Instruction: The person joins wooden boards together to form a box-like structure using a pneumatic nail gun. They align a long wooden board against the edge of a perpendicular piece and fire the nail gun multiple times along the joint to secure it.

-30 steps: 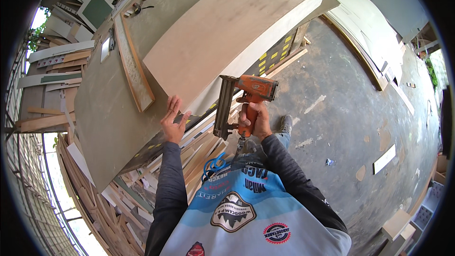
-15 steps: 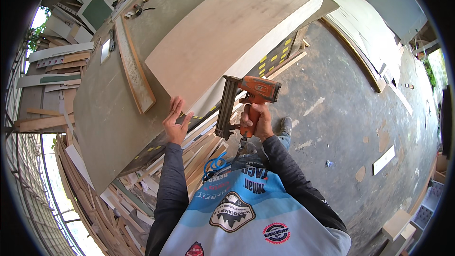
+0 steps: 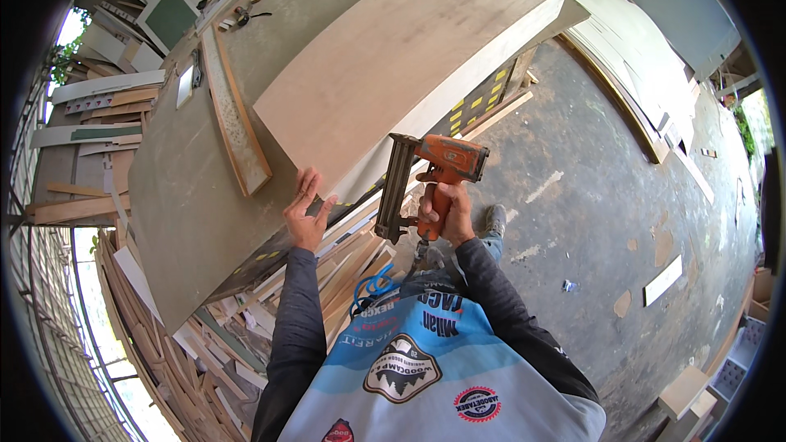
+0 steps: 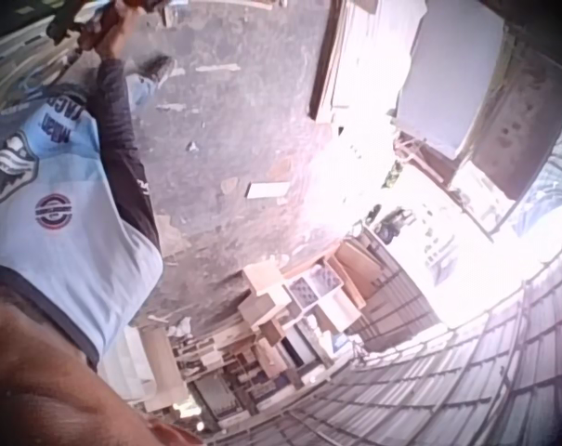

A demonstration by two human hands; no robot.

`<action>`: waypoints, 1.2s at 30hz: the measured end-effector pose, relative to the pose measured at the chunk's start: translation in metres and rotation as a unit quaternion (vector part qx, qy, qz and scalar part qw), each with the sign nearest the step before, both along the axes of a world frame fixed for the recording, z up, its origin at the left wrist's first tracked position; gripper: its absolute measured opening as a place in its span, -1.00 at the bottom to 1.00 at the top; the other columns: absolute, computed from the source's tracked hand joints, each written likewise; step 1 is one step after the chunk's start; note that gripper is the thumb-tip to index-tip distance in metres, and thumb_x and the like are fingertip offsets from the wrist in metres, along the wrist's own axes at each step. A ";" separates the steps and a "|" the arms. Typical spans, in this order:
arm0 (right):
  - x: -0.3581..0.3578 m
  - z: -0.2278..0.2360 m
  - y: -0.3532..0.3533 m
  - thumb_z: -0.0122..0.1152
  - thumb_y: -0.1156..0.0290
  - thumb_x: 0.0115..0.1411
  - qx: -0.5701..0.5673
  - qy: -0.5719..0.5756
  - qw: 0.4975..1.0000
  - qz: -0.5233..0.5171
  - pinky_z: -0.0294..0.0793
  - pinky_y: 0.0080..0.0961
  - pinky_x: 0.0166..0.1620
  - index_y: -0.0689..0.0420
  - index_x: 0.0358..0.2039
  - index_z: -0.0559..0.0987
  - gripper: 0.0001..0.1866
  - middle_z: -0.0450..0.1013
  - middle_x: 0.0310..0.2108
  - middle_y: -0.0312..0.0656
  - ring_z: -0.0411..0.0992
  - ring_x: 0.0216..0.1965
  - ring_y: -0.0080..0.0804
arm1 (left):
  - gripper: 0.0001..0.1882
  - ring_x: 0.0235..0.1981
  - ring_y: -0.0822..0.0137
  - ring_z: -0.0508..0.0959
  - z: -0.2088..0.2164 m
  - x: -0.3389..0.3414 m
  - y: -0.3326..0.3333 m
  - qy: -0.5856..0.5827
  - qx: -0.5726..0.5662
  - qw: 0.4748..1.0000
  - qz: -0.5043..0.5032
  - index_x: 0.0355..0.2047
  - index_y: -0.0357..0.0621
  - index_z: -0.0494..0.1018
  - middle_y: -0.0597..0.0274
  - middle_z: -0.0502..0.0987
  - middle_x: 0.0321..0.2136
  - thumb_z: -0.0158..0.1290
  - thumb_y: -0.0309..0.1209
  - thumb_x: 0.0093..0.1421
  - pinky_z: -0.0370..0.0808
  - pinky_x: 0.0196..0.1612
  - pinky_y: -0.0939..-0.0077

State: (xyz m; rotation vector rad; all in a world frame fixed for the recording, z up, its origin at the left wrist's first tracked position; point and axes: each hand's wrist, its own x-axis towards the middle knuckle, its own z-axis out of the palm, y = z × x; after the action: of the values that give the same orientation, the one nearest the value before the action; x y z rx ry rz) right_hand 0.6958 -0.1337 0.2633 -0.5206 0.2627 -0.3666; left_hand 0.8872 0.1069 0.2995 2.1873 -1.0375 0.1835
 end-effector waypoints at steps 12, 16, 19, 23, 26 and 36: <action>-0.001 -0.017 0.000 0.05 0.23 0.32 0.030 -0.049 0.998 0.016 0.34 -0.47 -0.55 0.29 0.05 0.44 -0.58 0.42 -0.60 -0.16 0.23 -0.70 -0.54 | -0.45 0.34 0.01 0.36 0.000 -0.001 -0.002 0.001 -0.013 1.000 0.000 0.16 -0.22 0.52 0.04 0.50 0.21 0.32 -0.33 0.17 0.35 0.30 0.24; -0.004 -0.010 0.010 0.07 0.25 0.31 0.035 -0.034 0.999 0.023 0.35 -0.47 -0.55 0.28 0.02 0.45 -0.60 0.43 -0.59 -0.14 0.24 -0.70 -0.53 | -0.44 0.35 0.04 0.35 0.000 -0.001 -0.001 0.006 -0.007 1.000 -0.004 0.17 -0.22 0.50 0.05 0.48 0.22 0.32 -0.37 0.17 0.34 0.31 0.25; -0.003 -0.013 0.012 0.07 0.26 0.30 0.048 -0.039 0.998 0.017 0.35 -0.48 -0.56 0.28 0.02 0.45 -0.61 0.43 -0.60 -0.14 0.23 -0.70 -0.53 | -0.44 0.35 0.06 0.34 0.003 -0.002 -0.003 0.010 -0.006 1.000 -0.005 0.18 -0.23 0.50 0.05 0.48 0.23 0.32 -0.39 0.17 0.33 0.31 0.26; -0.002 -0.015 0.014 0.06 0.27 0.31 0.048 -0.050 0.997 0.018 0.33 -0.48 -0.56 0.29 0.02 0.45 -0.61 0.42 -0.60 -0.14 0.22 -0.69 -0.53 | -0.44 0.35 0.06 0.35 0.003 -0.002 -0.002 0.009 0.004 1.000 0.001 0.17 -0.24 0.50 0.05 0.48 0.23 0.32 -0.39 0.16 0.33 0.31 0.26; -0.001 -0.012 0.017 0.08 0.23 0.29 0.036 -0.040 0.998 0.012 0.31 -0.48 -0.57 0.31 0.03 0.44 -0.56 0.41 -0.61 -0.17 0.21 -0.70 -0.55 | -0.44 0.34 0.04 0.35 0.004 -0.001 -0.002 0.006 0.000 1.000 0.001 0.17 -0.19 0.50 0.08 0.48 0.22 0.32 -0.39 0.15 0.36 0.30 0.26; -0.007 -0.012 0.056 0.06 0.27 0.29 0.048 -0.050 0.996 0.061 0.34 -0.50 -0.57 0.31 0.04 0.45 -0.58 0.44 -0.60 -0.13 0.24 -0.69 -0.52 | -0.43 0.33 0.07 0.37 0.007 -0.001 -0.005 0.013 0.002 1.000 0.000 0.16 -0.17 0.52 0.09 0.49 0.22 0.35 -0.36 0.13 0.36 0.31 0.27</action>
State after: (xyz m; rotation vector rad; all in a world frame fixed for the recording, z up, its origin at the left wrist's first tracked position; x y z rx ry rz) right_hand 0.6884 -0.0773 0.2517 -0.4207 0.1501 -0.2599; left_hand 0.8860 0.1019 0.3060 2.1867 -1.0246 0.1537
